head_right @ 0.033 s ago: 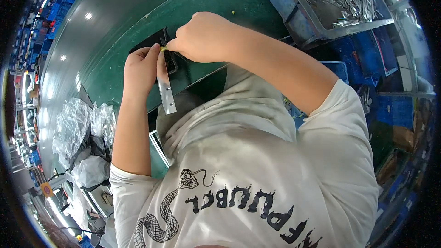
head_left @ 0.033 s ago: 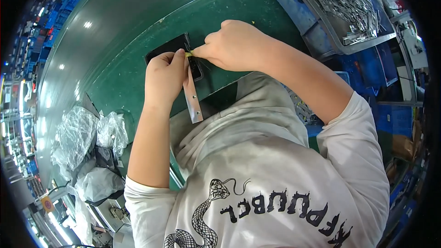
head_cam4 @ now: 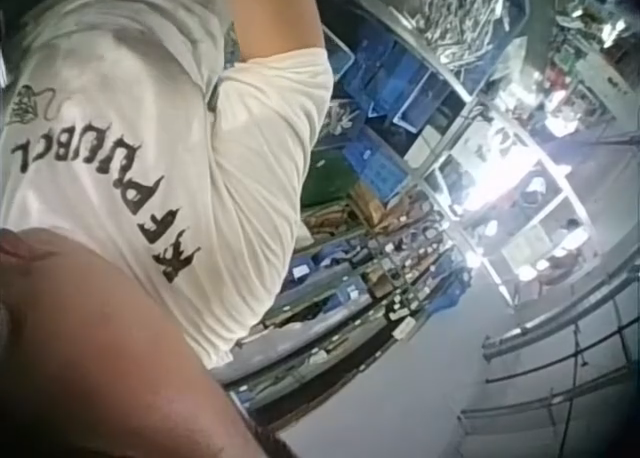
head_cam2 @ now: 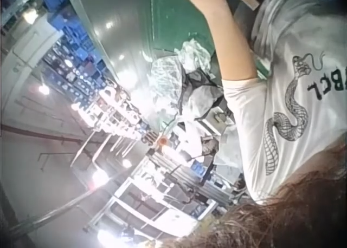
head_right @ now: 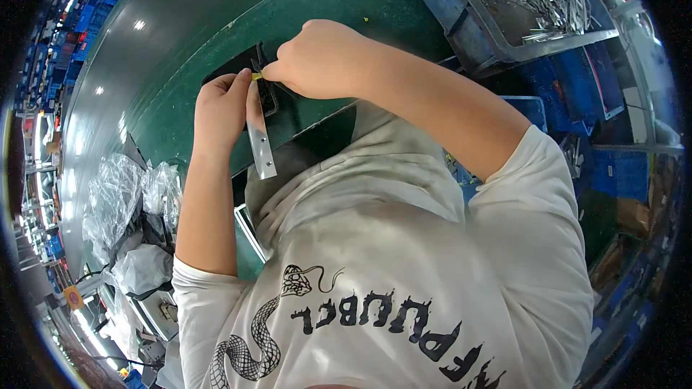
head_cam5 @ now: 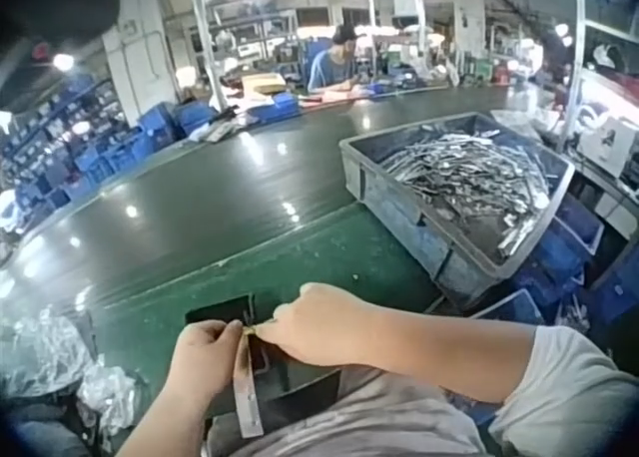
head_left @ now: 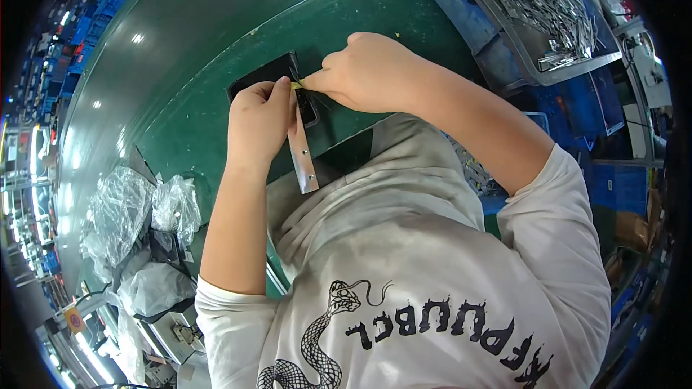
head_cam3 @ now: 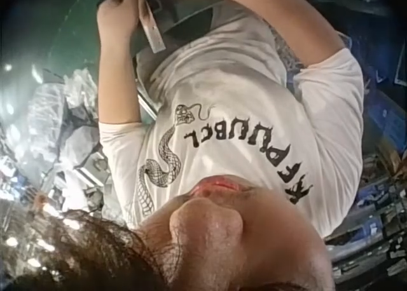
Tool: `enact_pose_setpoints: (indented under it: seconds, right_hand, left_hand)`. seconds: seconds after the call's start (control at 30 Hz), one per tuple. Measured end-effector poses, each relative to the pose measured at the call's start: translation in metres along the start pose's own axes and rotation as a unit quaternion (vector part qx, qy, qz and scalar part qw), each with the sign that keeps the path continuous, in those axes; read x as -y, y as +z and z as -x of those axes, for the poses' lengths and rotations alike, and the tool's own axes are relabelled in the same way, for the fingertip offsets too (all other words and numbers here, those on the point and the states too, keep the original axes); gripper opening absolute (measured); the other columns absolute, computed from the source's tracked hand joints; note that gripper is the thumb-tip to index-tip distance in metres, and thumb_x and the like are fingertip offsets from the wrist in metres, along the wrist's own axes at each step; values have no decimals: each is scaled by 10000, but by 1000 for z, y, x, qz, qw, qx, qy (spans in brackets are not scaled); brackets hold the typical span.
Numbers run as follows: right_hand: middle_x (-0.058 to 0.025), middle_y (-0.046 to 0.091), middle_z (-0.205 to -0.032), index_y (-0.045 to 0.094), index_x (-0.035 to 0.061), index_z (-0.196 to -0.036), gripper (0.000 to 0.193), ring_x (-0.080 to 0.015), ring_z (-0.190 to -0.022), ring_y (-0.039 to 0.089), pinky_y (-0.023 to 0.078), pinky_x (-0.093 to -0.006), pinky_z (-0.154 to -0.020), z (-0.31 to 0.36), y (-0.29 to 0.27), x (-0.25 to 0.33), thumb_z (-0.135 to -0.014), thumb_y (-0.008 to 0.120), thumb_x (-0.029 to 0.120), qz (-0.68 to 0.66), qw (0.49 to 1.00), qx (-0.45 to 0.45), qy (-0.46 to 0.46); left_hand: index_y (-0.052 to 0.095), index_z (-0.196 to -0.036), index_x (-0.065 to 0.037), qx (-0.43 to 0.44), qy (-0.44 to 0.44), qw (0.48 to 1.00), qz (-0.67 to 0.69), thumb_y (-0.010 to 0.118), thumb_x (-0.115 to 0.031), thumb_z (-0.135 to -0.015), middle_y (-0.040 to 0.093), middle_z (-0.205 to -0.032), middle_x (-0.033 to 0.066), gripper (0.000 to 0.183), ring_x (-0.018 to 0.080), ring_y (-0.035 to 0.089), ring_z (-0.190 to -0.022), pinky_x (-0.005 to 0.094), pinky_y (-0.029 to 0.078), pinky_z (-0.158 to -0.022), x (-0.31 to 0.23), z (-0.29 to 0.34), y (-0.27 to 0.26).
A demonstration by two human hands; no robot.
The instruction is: Applying yellow adhesive tape to small metal components at a factory workbench.
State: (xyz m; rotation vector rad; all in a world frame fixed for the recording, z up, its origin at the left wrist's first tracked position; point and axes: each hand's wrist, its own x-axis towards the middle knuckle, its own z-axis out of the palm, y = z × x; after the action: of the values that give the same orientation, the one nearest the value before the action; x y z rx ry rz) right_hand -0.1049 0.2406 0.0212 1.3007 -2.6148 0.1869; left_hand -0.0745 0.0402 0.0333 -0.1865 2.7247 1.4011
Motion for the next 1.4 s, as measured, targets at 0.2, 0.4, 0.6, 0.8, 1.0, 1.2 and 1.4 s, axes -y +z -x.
enact_pose_setpoints:
  seconds: [0.2, 0.4, 0.6, 0.8, 1.0, 1.2, 1.4]
  right_hand:
    - [-6, 669, -761, 720, 227, -1150, 257, -227, -612, 612, 472, -339, -644, 15, 12, 1, -916, 619, 203, -14, 996, -87, -18]
    - [2, 669, -761, 718, 214, -1146, 253, -208, -603, 602, 460, -329, -646, 12, 17, 3, -907, 635, 210, 10, 995, -98, -2]
    - [7, 670, -782, 706, 200, -1153, 271, -204, -643, 615, 463, -344, -694, 13, 24, -3, -888, 646, 203, 25, 996, -82, 27]
    - [18, 646, -811, 702, 197, -1175, 314, -199, -691, 611, 453, -335, -756, 40, 31, -6, -865, 660, 177, 23, 996, -71, 43]
    - [-12, 618, -971, 687, 192, -1216, 369, -207, -992, 585, 439, -384, -901, 65, 40, -1, -847, 699, 187, -19, 994, -82, 69]
    - [-90, 603, -1162, 640, 114, -1251, 421, -309, -1103, 562, 431, -424, -960, 83, 22, 42, -875, 711, 289, -197, 968, -116, 100]
    - [-154, 622, -961, 629, 32, -1012, 271, -350, -905, 609, 483, -433, -790, 88, 7, 81, -929, 682, 284, -552, 833, -21, 34]
  left_hand:
    - [705, -872, 48, 5, 1, 1000, -7, 594, -304, -996, 663, -664, 88, 389, 163, 609, -605, 321, 480, -615, 6, 1, 1]
    - [701, -892, 55, 3, 8, 1000, -24, 575, -284, -1009, 688, -697, 102, 381, 171, 641, -622, 319, 499, -623, 8, -7, 3]
    - [684, -899, 40, 11, -51, 996, 72, 546, -274, -1026, 700, -723, 95, 367, 154, 647, -620, 296, 510, -610, -1, -5, 0]
    - [607, -869, -11, -28, 5, 959, 283, 522, -280, -1048, 626, -676, 41, 334, 107, 558, -538, 261, 448, -528, 15, 15, -4]
    - [517, -901, -53, 20, 75, 948, 309, 511, -267, -1054, 532, -613, 16, 263, 76, 425, -420, 219, 320, -380, 17, 48, -13]
    - [557, -1027, 21, 139, 99, 910, 378, 385, -378, -1079, 589, -682, 83, 438, 137, 541, -568, 252, 434, -531, 5, 79, -1]
    - [567, -1100, 110, 247, 285, 909, 174, 355, -374, -1090, 716, -846, 191, 529, 227, 686, -737, 311, 552, -686, 9, 79, 16]
